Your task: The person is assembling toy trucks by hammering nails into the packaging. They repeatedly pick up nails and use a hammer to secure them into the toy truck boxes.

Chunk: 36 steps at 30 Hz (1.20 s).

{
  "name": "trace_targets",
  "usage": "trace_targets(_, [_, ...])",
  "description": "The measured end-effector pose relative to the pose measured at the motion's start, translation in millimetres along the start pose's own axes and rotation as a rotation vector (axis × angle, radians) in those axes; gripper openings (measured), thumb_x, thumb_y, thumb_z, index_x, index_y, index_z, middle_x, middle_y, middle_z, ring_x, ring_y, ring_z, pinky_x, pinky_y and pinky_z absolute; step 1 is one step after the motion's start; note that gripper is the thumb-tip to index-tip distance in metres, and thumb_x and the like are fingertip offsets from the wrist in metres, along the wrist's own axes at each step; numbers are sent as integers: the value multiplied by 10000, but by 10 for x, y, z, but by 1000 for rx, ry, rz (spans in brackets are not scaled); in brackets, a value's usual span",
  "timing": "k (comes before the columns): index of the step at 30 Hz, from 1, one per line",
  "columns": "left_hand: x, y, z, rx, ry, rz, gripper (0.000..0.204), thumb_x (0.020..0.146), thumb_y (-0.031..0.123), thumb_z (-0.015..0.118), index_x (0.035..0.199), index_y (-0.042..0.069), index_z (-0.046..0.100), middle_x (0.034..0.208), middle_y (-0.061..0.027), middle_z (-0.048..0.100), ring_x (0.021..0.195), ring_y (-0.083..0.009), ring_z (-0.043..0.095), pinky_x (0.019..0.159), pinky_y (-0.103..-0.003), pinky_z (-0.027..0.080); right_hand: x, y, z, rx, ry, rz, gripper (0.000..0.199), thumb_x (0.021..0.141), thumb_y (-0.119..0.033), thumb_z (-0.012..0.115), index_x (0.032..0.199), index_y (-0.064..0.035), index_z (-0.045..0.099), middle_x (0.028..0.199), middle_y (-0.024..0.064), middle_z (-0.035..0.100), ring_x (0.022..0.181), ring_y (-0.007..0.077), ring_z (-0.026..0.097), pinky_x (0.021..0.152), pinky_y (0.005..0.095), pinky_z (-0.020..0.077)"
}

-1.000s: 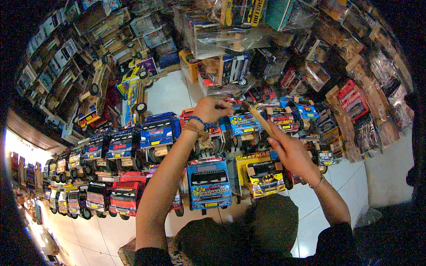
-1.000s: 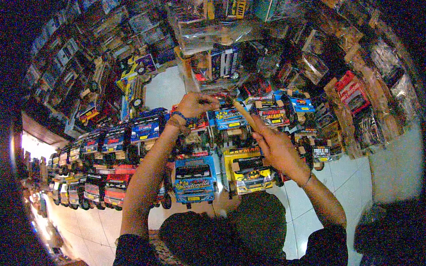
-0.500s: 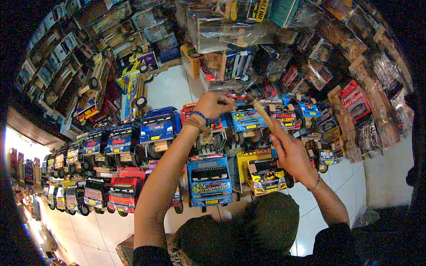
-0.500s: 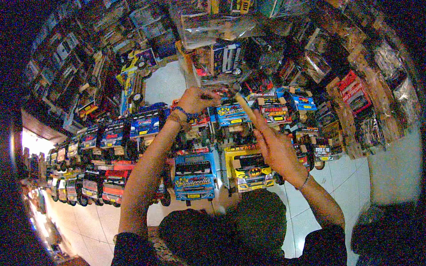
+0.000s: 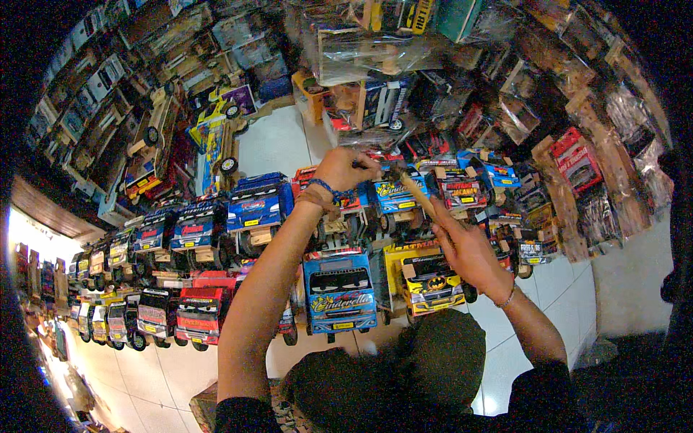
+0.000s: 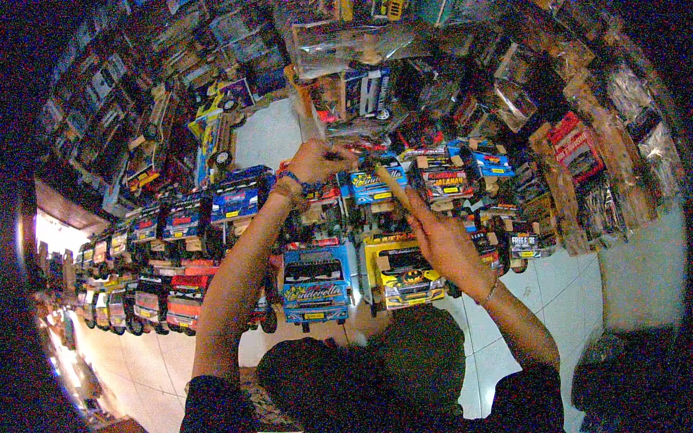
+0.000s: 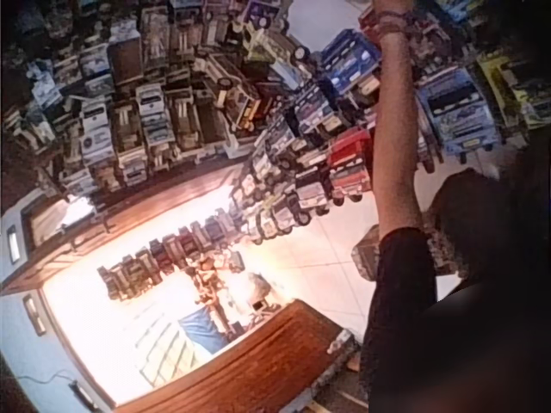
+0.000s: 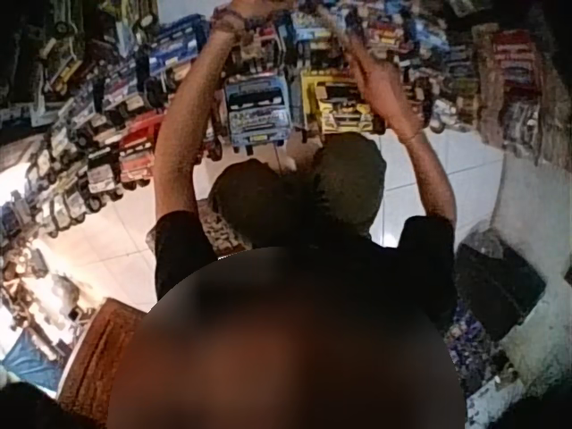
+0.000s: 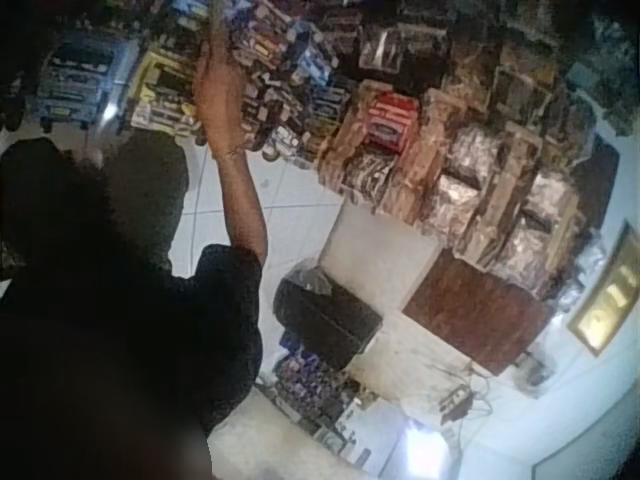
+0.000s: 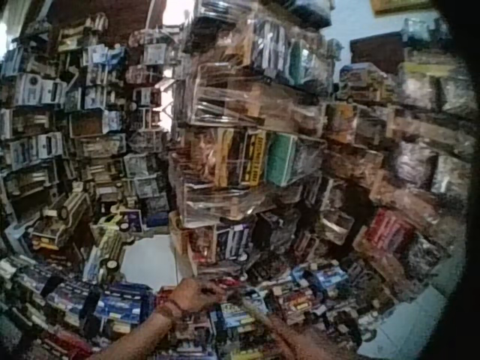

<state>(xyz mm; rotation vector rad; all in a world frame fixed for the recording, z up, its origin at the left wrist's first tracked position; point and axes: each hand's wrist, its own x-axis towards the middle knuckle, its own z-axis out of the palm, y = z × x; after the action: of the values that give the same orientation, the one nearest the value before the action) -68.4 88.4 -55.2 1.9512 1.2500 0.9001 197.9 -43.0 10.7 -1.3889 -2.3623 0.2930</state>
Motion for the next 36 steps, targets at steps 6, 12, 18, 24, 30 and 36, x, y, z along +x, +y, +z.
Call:
trace_targets(6, [-18, 10, -11, 30, -5, -15, 199, 766, 279, 771, 889, 122, 773, 840, -77, 738, 765, -176, 704, 738, -304, 547, -22, 7, 46, -14, -36, 90, 549, 959, -130, 539, 1469, -109, 337, 922, 283, 653, 774, 447, 643, 652, 494, 507])
trace_targets(12, [-20, 25, -8, -64, 3, -10, 178, 778, 251, 755, 878, 105, 770, 787, -64, 729, 709, -141, 687, 684, -292, 546, -28, 35, 23, 5, -18, 132, 541, 963, -139, 535, 1469, -120, 343, 989, 273, 652, 823, 439, 643, 677, 495, 508])
trace_targets(18, [-24, 42, -4, -15, -12, -54, 201, 787, 254, 763, 914, 98, 754, 836, -54, 735, 770, -150, 688, 736, -303, 539, -52, -81, -32, 15, -71, 156, 497, 977, -156, 520, 1455, -130, 389, 885, 257, 657, 725, 377, 660, 625, 429, 507])
trace_targets(24, [-11, 29, -12, -25, -10, 26, 235, 808, 305, 750, 923, 100, 748, 857, -65, 736, 789, -179, 695, 766, -336, 539, -304, -488, -345, 395, 110, 182, 515, 994, -211, 513, 1470, -91, 358, 893, 134, 643, 684, 194, 616, 630, 342, 480])
trace_targets(30, [96, 26, -100, 180, -106, 34, 333, 824, 440, 703, 917, 123, 750, 893, -105, 729, 805, -248, 700, 790, -387, 539, -578, -1125, -734, 1014, 118, 467, 535, 997, -166, 492, 1495, -92, 311, 698, -21, 504, 529, 50, 433, 447, 220, 386])
trace_targets(36, [-163, 348, -458, 324, 179, 249, 409, 832, 488, 657, 966, 108, 725, 891, -170, 706, 825, -339, 675, 786, -440, 532, -958, -1525, -618, 1222, 287, 633, 561, 977, -193, 516, 1490, -98, 310, 644, -23, 449, 465, 38, 367, 370, 194, 347])
